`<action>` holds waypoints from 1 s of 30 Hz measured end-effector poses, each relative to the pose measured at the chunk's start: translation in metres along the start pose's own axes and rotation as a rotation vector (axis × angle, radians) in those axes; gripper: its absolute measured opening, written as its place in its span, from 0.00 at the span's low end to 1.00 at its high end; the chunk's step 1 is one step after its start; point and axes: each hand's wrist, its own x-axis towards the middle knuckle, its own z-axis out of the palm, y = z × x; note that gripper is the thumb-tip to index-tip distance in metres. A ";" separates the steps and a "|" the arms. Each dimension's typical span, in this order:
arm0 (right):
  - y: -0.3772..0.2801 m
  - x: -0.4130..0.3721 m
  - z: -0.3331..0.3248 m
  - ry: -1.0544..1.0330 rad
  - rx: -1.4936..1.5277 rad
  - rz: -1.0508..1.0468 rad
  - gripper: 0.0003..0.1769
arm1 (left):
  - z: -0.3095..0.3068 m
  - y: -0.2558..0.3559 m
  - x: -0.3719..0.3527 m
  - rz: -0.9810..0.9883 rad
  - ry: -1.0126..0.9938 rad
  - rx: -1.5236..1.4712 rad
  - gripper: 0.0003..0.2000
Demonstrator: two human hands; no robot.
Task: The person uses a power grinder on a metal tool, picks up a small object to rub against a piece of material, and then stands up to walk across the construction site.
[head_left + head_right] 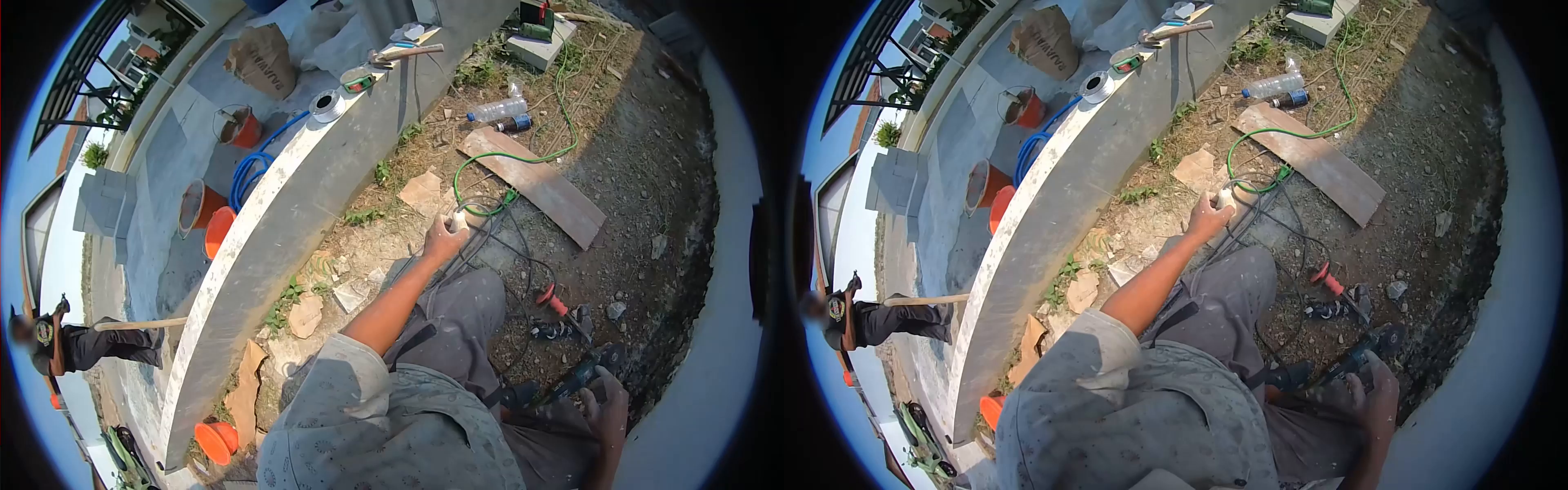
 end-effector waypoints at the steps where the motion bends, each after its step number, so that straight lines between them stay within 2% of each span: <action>1: -0.025 0.018 0.002 -0.007 0.007 -0.094 0.30 | -0.005 0.020 -0.018 0.045 0.005 0.007 0.27; 3: -0.066 0.062 0.022 -0.015 0.069 -0.282 0.28 | 0.004 0.010 -0.022 0.239 -0.112 0.025 0.26; 4: -0.077 0.085 0.043 -0.038 0.126 -0.377 0.27 | 0.008 0.007 -0.029 0.209 -0.127 -0.019 0.25; 5: -0.087 0.112 0.071 0.068 0.096 -0.465 0.26 | 0.012 0.004 -0.037 0.179 -0.140 -0.063 0.25; 6: -0.094 0.134 0.101 0.174 0.068 -0.549 0.25 | 0.020 0.011 -0.048 0.043 -0.176 -0.195 0.25; 8: -0.104 0.161 0.153 0.158 0.148 -0.464 0.25 | 0.028 0.026 -0.065 -0.226 -0.265 -0.478 0.23; 11: -0.121 0.180 0.194 0.154 0.370 -0.300 0.25 | 0.047 0.007 -0.072 -0.306 -0.380 -0.595 0.19; 12: -0.120 0.173 0.199 0.170 0.462 -0.212 0.25 | 0.037 0.015 -0.081 -0.368 -0.391 -0.733 0.18; 14: -0.143 0.152 0.193 0.298 0.372 -0.102 0.24 | 0.002 0.049 -0.104 -0.522 -0.513 -0.962 0.17; 15: -0.143 0.149 0.201 0.520 0.115 -0.252 0.23 | -0.004 0.057 -0.110 -0.605 -0.499 -0.944 0.16; 16: -0.142 0.144 0.206 0.582 -0.037 -0.290 0.22 | 0.008 0.028 -0.101 -0.498 -0.602 -1.023 0.15; 17: -0.150 0.135 0.201 0.373 -0.048 -0.186 0.22 | 0.006 0.028 -0.100 -0.516 -0.639 -1.087 0.14; 18: -0.144 0.139 0.221 0.293 -0.043 -0.140 0.21 | 0.001 0.041 -0.104 -0.619 -0.588 -1.070 0.15; 19: -0.146 0.136 0.219 0.555 -0.120 -0.236 0.20 | -0.007 0.073 -0.120 -0.582 -0.586 -1.067 0.17; 20: -0.153 0.129 0.214 0.667 -0.156 -0.261 0.19 | -0.011 0.062 -0.116 -0.526 -0.684 -1.046 0.19; 21: -0.154 0.134 0.224 0.741 -0.078 -0.233 0.20 | -0.010 0.063 -0.115 -0.492 -0.600 -0.936 0.19; 22: -0.160 0.135 0.231 0.809 0.011 -0.220 0.22 | -0.015 0.064 -0.110 -0.593 -0.656 -0.980 0.20; 25: -0.154 0.137 0.211 0.421 0.642 -0.090 0.23 | -0.012 0.059 -0.095 -0.566 -0.742 -1.109 0.21; 28: -0.158 0.139 0.210 0.675 0.805 -0.001 0.22 | -0.019 0.099 -0.116 -0.573 -0.719 -1.113 0.22; 30: -0.147 0.137 0.202 0.502 0.668 0.076 0.21 | -0.012 0.079 -0.106 -0.515 -0.777 -1.138 0.22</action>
